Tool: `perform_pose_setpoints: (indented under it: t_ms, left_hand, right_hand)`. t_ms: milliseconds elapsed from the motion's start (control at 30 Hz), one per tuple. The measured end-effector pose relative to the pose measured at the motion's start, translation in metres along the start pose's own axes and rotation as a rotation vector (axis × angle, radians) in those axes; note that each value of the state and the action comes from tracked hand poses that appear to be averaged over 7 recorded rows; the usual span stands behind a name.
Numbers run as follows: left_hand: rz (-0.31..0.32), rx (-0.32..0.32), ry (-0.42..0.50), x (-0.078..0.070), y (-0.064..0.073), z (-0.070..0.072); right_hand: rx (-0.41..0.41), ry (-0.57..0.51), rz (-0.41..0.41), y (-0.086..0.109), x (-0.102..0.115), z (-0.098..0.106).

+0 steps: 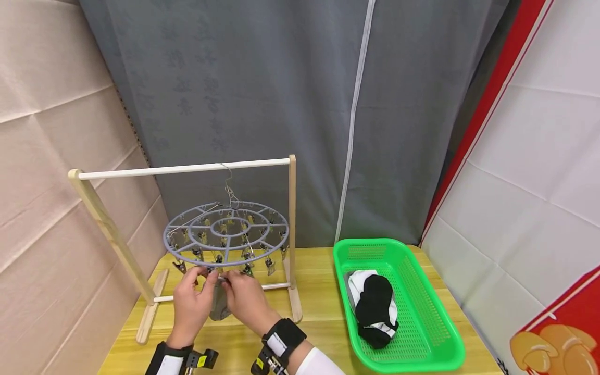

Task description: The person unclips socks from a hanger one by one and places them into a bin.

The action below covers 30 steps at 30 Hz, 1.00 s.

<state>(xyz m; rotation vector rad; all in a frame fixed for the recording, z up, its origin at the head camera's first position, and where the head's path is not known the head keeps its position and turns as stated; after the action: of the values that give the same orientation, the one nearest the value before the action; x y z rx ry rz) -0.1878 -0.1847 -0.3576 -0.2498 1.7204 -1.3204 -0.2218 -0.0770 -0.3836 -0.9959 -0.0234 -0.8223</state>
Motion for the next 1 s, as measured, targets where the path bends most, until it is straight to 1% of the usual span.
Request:
perform_pose_setpoints:
  t_ms: [133, 267, 300, 400, 500, 533, 633, 667, 733, 800, 833, 900, 967, 1000]
  left_hand:
    - [0.003, -0.039, 0.005, 0.0, 0.001, 0.003]
    - [0.032, -0.03, 0.007, 0.003, 0.002, 0.002]
    - [0.03, -0.033, 0.007, 0.003, 0.003, 0.002]
    - [0.036, -0.036, 0.002, 0.004, 0.003, 0.003]
    - [0.032, -0.038, 0.0, 0.004, 0.003, 0.004]
    - [0.038, -0.029, -0.002, 0.005, 0.003, 0.005]
    - [0.042, -0.01, -0.004, 0.009, 0.004, 0.005]
    - [0.044, -0.007, -0.006, 0.01, 0.004, 0.006]
    - [0.052, -0.007, -0.016, 0.013, 0.005, 0.007]
    - [0.051, -0.013, -0.026, 0.015, 0.005, 0.01]
    - [0.046, -0.018, -0.031, 0.015, 0.005, 0.011]
    - [0.034, -0.025, -0.04, 0.017, 0.004, 0.014]
    - [0.027, -0.029, -0.047, 0.019, 0.003, 0.017]
    - [0.024, -0.034, -0.053, 0.02, 0.003, 0.019]
  right_hand:
    - [-0.006, -0.007, -0.004, 0.003, 0.0, 0.0]
    - [0.008, 0.007, 0.003, 0.01, 0.001, 0.0]
    - [0.013, 0.013, 0.003, 0.012, 0.002, 0.0]
    - [0.045, 0.02, -0.004, 0.018, 0.002, -0.004]
    - [0.103, 0.005, -0.043, 0.027, -0.002, -0.008]
    - [0.121, -0.006, -0.054, 0.031, -0.004, -0.009]
    - [0.147, -0.057, -0.07, 0.044, -0.007, -0.002]
    - [0.149, -0.075, -0.063, 0.048, -0.008, 0.005]
    - [0.106, -0.104, -0.029, 0.055, -0.012, 0.027]
    - [0.037, -0.133, 0.014, 0.06, -0.018, 0.057]
    - [-0.002, -0.126, 0.026, 0.062, -0.025, 0.074]
    - [-0.099, -0.083, 0.044, 0.063, -0.042, 0.111]
    - [-0.173, -0.017, 0.031, 0.063, -0.066, 0.147]
    - [-0.205, 0.034, 0.015, 0.062, -0.079, 0.165]
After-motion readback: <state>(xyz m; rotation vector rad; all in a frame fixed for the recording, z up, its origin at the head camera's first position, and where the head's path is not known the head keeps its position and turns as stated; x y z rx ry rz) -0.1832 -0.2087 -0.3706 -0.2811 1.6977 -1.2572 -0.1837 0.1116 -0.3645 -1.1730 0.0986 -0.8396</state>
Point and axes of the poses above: each hand's wrist, its own y-axis away from the middle knuckle, its own z-axis out of the back of the hand, x = y × z, the point moved 10 cm from there along -y, towards the middle knuckle, and after that the axes turned 14 degrees about -x, right-handed, at the moved point
